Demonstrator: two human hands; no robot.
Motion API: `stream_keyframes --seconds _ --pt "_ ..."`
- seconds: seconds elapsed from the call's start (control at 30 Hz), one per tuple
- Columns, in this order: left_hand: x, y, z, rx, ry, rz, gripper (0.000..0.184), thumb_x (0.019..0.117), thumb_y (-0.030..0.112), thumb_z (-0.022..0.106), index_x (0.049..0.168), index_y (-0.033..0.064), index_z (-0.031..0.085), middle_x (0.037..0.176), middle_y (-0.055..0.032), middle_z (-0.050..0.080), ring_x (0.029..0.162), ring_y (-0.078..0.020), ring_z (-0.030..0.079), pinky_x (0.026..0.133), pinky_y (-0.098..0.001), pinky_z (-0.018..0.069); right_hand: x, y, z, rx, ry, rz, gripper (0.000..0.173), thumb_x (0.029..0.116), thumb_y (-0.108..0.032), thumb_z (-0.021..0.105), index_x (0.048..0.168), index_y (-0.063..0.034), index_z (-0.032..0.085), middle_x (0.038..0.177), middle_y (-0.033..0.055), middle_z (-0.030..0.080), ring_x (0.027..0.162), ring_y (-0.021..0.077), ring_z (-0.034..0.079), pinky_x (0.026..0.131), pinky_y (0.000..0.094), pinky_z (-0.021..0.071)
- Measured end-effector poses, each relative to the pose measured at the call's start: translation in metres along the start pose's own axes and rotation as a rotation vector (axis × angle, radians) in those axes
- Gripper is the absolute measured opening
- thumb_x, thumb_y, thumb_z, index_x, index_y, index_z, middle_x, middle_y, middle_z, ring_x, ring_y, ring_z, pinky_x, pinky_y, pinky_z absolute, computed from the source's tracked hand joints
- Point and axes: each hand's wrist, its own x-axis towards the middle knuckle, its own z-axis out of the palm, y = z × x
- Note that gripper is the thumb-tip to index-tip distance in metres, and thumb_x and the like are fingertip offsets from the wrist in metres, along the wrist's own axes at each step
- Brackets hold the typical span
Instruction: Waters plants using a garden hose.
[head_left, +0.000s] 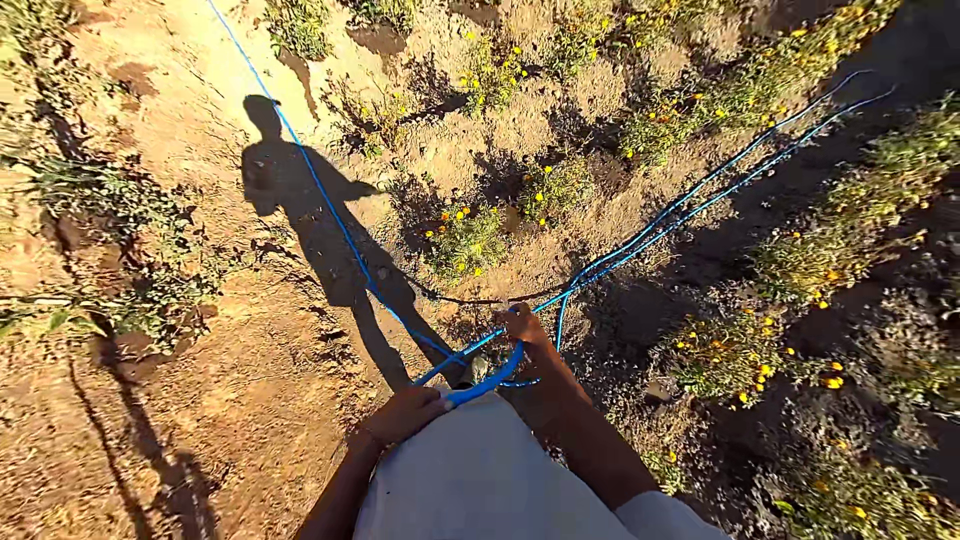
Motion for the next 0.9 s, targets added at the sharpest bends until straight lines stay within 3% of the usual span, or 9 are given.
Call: stream_keyframes --seconds 0.1,0.23,0.6,0.77,0.9 --pt "-0.011 -0.011 -0.004 -0.030 -0.027 0.020 0.050 0.1059 0.046 0.048 0.085 0.0041 0.063 0.073 -0.0044 0.057 0.071 -0.0164 0.057 0.071 -0.0424 0.0478 -0.008 -0.004 0.014 0.009 -0.003 0.031 0.040 0.1082 -0.026 0.050 0.141 -0.0021 0.046 0.100 0.0149 0.061 0.070 0.0190 0.059 0.067 0.0381 0.0528" --pt "-0.023 -0.027 -0.008 -0.054 -0.040 0.045 0.049 0.1063 0.044 0.047 0.080 0.0043 0.060 0.071 -0.0039 0.053 0.068 -0.0157 0.054 0.068 -0.0407 0.0451 -0.020 -0.010 0.031 0.004 0.036 0.053 0.039 0.1088 -0.026 0.048 0.140 -0.0027 0.047 0.098 0.0147 0.060 0.070 0.0199 0.058 0.066 0.0388 0.0526" --pt "-0.057 -0.054 -0.017 -0.009 -0.029 0.026 0.052 0.1075 0.045 0.045 0.082 0.0028 0.061 0.073 -0.0065 0.055 0.072 -0.0188 0.055 0.071 -0.0432 0.0455 -0.028 -0.004 0.077 -0.094 0.034 0.054 0.039 0.1091 -0.024 0.048 0.141 -0.0013 0.048 0.114 0.0227 0.063 0.088 0.0297 0.065 0.081 0.0484 0.0538" --pt "-0.069 -0.057 -0.018 -0.016 -0.001 0.011 0.051 0.1079 0.044 0.045 0.084 0.0016 0.061 0.076 -0.0082 0.056 0.075 -0.0197 0.056 0.074 -0.0439 0.0460 -0.033 -0.009 0.090 -0.099 0.017 0.032 0.039 0.1094 -0.024 0.047 0.142 -0.0018 0.047 0.111 0.0204 0.063 0.084 0.0262 0.064 0.079 0.0450 0.0537" --pt "-0.076 -0.062 -0.017 -0.029 0.029 0.006 0.051 0.1077 0.044 0.045 0.084 0.0022 0.061 0.077 -0.0077 0.057 0.076 -0.0193 0.057 0.074 -0.0438 0.0461 -0.034 -0.012 0.098 -0.079 0.021 -0.002 0.035 0.1094 -0.022 0.046 0.137 -0.0015 0.049 0.096 0.0150 0.061 0.072 0.0212 0.060 0.069 0.0401 0.0532"
